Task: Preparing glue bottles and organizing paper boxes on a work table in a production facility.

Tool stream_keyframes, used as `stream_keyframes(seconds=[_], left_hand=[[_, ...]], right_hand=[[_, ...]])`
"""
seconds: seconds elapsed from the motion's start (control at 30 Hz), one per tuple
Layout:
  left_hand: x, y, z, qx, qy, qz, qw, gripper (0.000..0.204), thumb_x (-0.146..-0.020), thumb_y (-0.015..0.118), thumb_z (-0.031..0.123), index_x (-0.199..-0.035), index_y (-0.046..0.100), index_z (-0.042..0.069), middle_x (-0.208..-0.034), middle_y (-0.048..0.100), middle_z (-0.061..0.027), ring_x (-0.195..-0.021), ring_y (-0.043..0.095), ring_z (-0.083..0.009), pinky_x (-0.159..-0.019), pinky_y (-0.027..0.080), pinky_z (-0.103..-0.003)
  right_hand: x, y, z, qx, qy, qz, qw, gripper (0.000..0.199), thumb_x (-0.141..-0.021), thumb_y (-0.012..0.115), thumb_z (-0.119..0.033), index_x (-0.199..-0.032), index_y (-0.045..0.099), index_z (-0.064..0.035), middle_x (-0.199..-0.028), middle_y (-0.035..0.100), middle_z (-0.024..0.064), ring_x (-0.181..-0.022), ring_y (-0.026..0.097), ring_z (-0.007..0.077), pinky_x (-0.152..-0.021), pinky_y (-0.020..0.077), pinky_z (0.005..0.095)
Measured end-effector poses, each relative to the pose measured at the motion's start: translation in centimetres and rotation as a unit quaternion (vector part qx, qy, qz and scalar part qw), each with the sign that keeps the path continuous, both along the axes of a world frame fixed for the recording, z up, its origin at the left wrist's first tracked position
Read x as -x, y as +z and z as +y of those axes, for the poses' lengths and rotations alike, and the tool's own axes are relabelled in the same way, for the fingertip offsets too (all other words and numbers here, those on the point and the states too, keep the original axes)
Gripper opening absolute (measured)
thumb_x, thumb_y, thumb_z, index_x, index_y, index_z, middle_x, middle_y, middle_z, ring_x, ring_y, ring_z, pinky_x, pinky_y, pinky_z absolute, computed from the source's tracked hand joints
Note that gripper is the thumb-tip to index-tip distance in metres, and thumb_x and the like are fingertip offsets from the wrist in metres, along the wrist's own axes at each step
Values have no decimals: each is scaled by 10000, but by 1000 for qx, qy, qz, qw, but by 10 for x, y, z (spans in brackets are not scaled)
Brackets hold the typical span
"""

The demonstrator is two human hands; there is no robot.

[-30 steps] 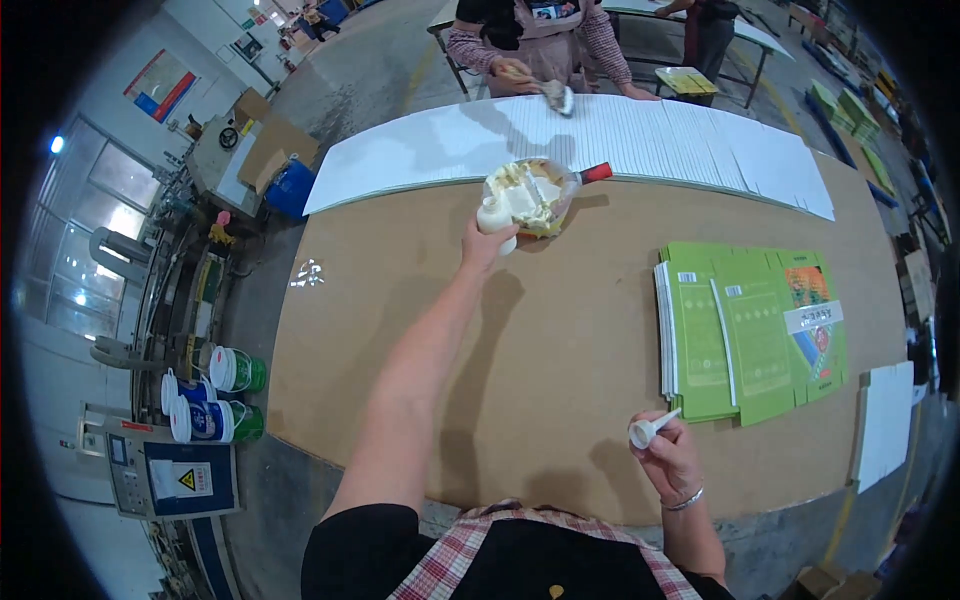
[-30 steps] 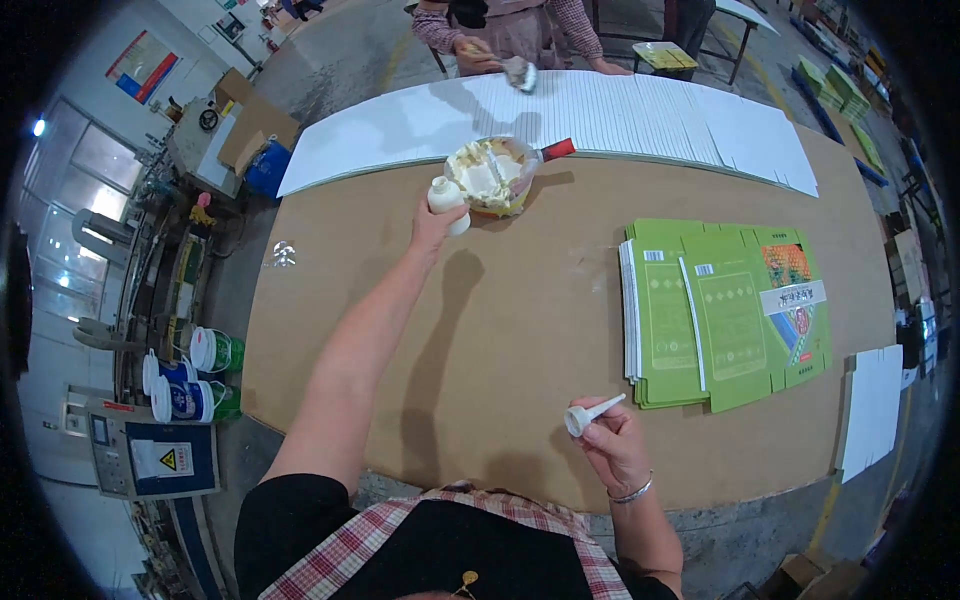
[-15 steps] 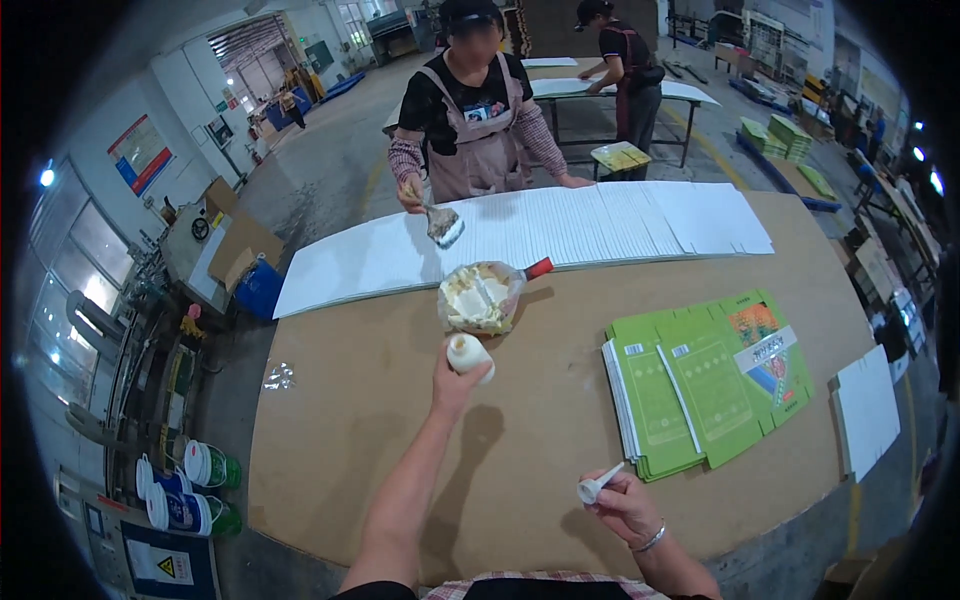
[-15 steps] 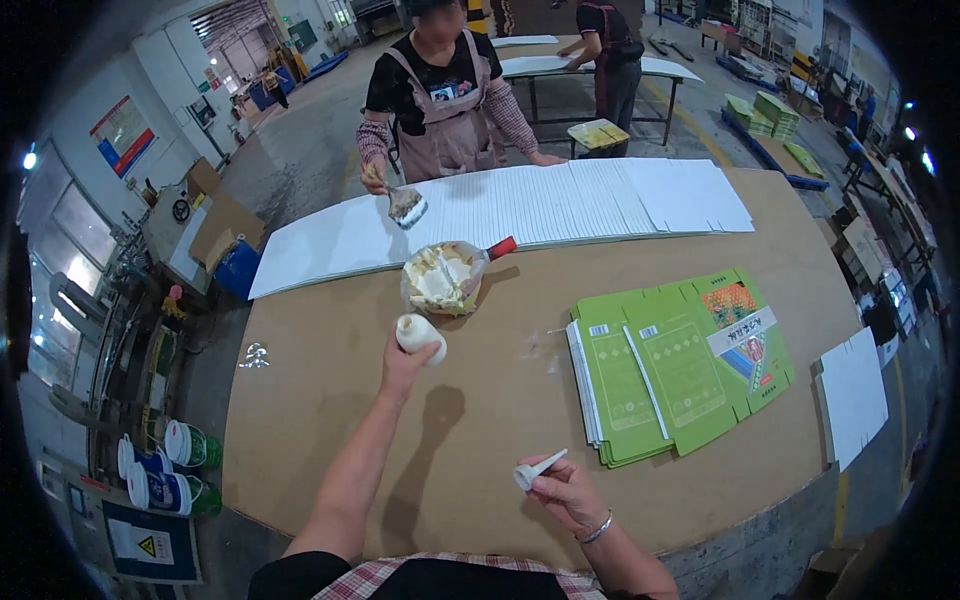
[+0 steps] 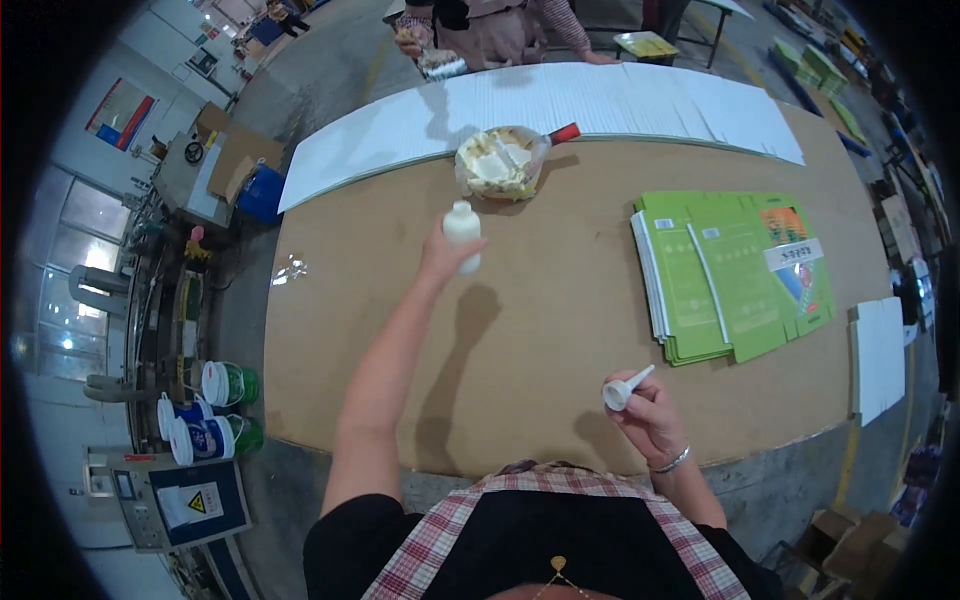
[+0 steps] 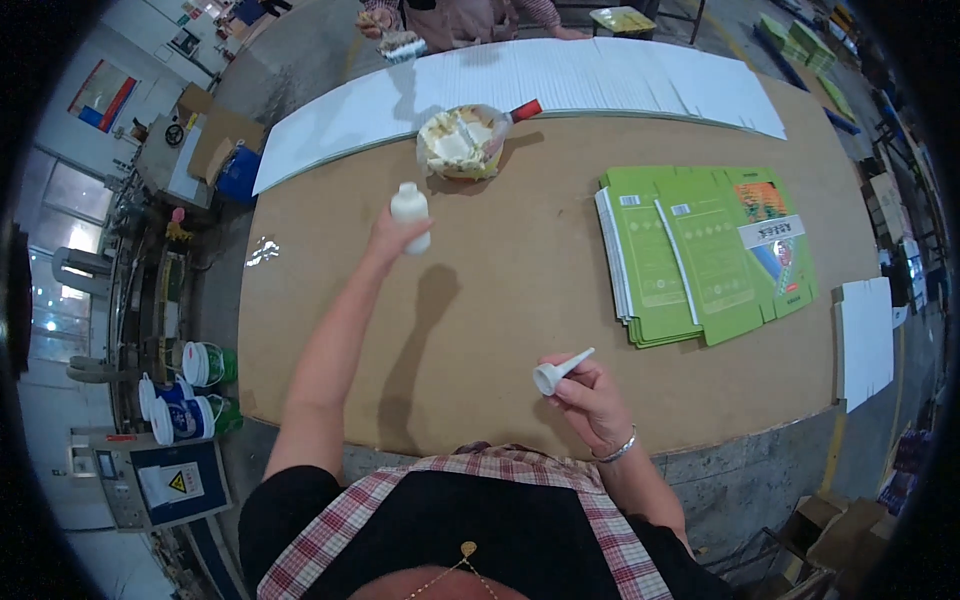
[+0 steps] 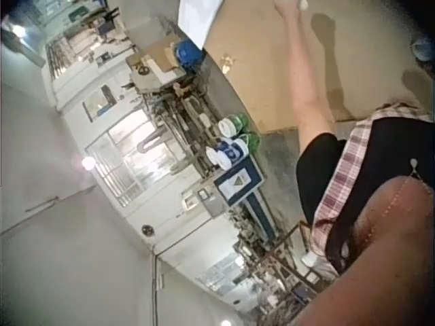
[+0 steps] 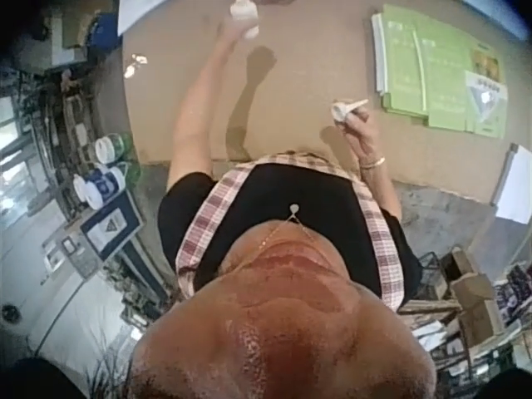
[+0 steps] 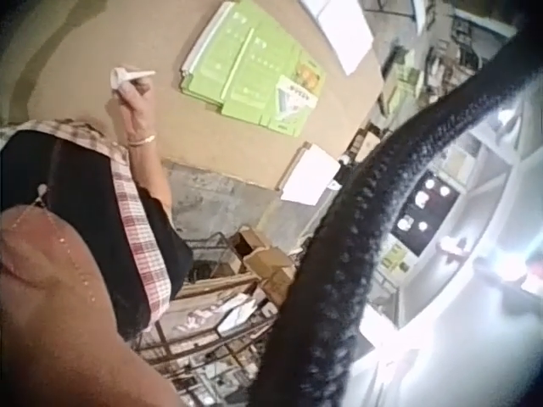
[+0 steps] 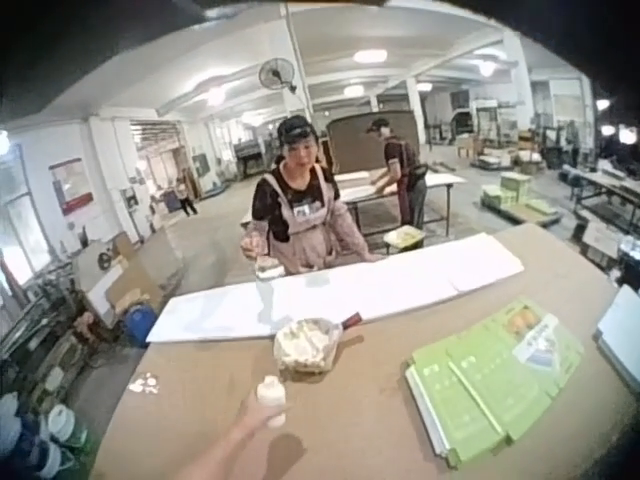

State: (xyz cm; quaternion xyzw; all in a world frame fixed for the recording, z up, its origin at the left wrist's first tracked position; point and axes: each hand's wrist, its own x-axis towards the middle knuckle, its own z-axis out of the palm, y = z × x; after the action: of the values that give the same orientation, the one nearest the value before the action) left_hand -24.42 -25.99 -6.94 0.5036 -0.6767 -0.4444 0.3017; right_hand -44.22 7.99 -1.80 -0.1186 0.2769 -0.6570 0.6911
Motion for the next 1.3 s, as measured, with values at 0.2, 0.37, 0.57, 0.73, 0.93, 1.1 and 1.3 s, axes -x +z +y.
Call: stream_keyframes(seconds=[0.2,0.37,0.57,0.73,0.93,1.1,1.3], left_hand=[[11,-12,-118,86,-47,-294,951,662,-531,801,322,-1072,499,86,-1026,603,-120,-948,585,-286,-806,465,-399],[43,-6,-161,125,-37,-450,883,649,-548,784,324,-1087,495,106,-1051,587,-119,-1007,550,-294,-822,462,-417],[66,-4,-184,185,-57,-565,802,603,-579,760,288,-1095,495,126,-1061,541,-122,-1031,505,-321,-816,471,-428],[82,-1,-192,226,-77,-602,762,524,-633,718,244,-1098,493,156,-1054,528,-109,-1025,506,-303,-802,473,-430],[89,0,-199,292,-100,-664,681,477,-644,695,171,-1078,497,168,-1024,527,-98,-1024,508,-285,-771,479,-424],[94,4,-196,332,-126,-670,651,412,-720,609,80,-1104,497,176,-1049,526,-84,-1025,502,-253,-763,465,-407],[96,8,-200,379,-138,-664,630,314,-774,518,62,-1061,533,189,-1004,534,-78,-999,505,-245,-729,461,-399]], right_hand=[[16,-26,5,-81,-61,-36,994,318,-765,659,-79,-1059,567,3,-955,600,71,-839,566,132,-706,465,255],[36,-51,-2,-70,-91,-59,992,362,-734,696,-98,-1056,566,2,-941,602,64,-809,562,141,-672,453,251],[56,-67,-13,-112,-85,-67,988,393,-708,722,-143,-1028,563,22,-922,581,82,-745,531,136,-614,415,236],[63,-72,-20,-116,-99,-63,986,378,-713,712,-128,-1029,565,17,-928,581,93,-739,540,145,-620,427,242],[69,-77,-18,-107,-100,-80,986,385,-694,735,-100,-1035,587,-1,-923,622,70,-758,575,128,-626,459,228],[70,-78,-16,-117,-103,-59,986,381,-708,716,-126,-1026,566,20,-905,586,87,-721,533,139,-597,415,241],[68,-80,-14,-124,-108,-85,983,385,-686,742,-115,-1021,591,3,-930,614,74,-755,567,124,-628,451,222]])
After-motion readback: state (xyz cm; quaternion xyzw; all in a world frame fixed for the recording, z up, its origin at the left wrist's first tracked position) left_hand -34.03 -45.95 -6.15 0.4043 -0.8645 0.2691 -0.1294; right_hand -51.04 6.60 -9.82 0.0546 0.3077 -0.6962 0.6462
